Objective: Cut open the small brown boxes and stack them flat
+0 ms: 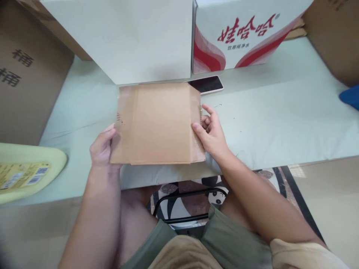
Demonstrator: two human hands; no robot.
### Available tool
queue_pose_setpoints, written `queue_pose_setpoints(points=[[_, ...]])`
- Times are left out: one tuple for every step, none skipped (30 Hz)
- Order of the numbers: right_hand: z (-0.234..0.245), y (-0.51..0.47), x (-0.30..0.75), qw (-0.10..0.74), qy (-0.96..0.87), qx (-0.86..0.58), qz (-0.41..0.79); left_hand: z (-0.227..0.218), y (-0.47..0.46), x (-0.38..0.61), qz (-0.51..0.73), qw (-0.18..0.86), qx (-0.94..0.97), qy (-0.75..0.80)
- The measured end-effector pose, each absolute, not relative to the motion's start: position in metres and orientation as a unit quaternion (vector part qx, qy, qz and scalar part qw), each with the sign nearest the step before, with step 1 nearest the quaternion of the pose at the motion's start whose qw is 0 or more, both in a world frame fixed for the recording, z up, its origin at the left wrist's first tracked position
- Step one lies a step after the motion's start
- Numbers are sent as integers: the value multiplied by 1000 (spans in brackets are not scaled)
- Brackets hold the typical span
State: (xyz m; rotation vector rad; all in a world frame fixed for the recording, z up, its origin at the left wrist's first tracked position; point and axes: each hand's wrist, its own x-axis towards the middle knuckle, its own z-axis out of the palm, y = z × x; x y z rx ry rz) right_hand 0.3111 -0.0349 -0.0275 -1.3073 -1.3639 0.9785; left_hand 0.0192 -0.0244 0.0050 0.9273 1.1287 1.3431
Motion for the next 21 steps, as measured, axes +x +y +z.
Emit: queue_pose_setpoints(points=[[-26,-35,312,498,-546,-543,400,7,-24,18,573,543,384,479],[-25,-36,313,509,-532,-539,409,7,-23,17,583,530,374,489],[-24,-37,313,517,-521,-524,432,6,-22,16,591,515,358,507],[-23,-39,313,524,-511,-497,466,5,-21,15,600,499,335,528],[-24,-40,313,525,-507,-462,504,3,-19,15,607,484,308,550],[-24,-42,311,518,-509,-427,538,3,-18,14,612,471,282,570],[-26,-43,310,504,-520,-399,563,3,-18,15,614,463,264,583],[-28,-44,308,484,-535,-383,577,5,-18,15,613,466,256,585],[-29,-45,306,465,-551,-380,580,7,-19,16,610,481,259,574],[-31,-46,303,452,-562,-383,576,10,-21,17,606,504,269,553],[-32,-46,301,449,-567,-391,569,14,-24,19,598,534,283,527],[-33,-46,300,456,-565,-400,559,17,-27,20,588,562,294,501],[-33,-45,299,470,-562,-410,543,19,-30,22,578,586,302,481],[-33,-44,298,483,-560,-424,523,20,-33,23,571,598,307,471],[-32,-43,299,492,-562,-441,498,20,-36,24,568,601,310,469],[-32,-41,299,497,-568,-460,468,19,-37,26,568,597,311,473],[-31,-40,300,500,-577,-479,434,17,-38,27,571,589,312,479],[-30,-39,302,503,-586,-495,399,15,-38,28,575,580,312,484],[-30,-39,303,509,-592,-507,365,13,-38,29,579,571,313,490],[-29,-38,304,516,-594,-517,338,11,-37,29,581,563,313,497],[-29,-38,305,521,-590,-526,322,10,-36,30,582,556,312,505]])
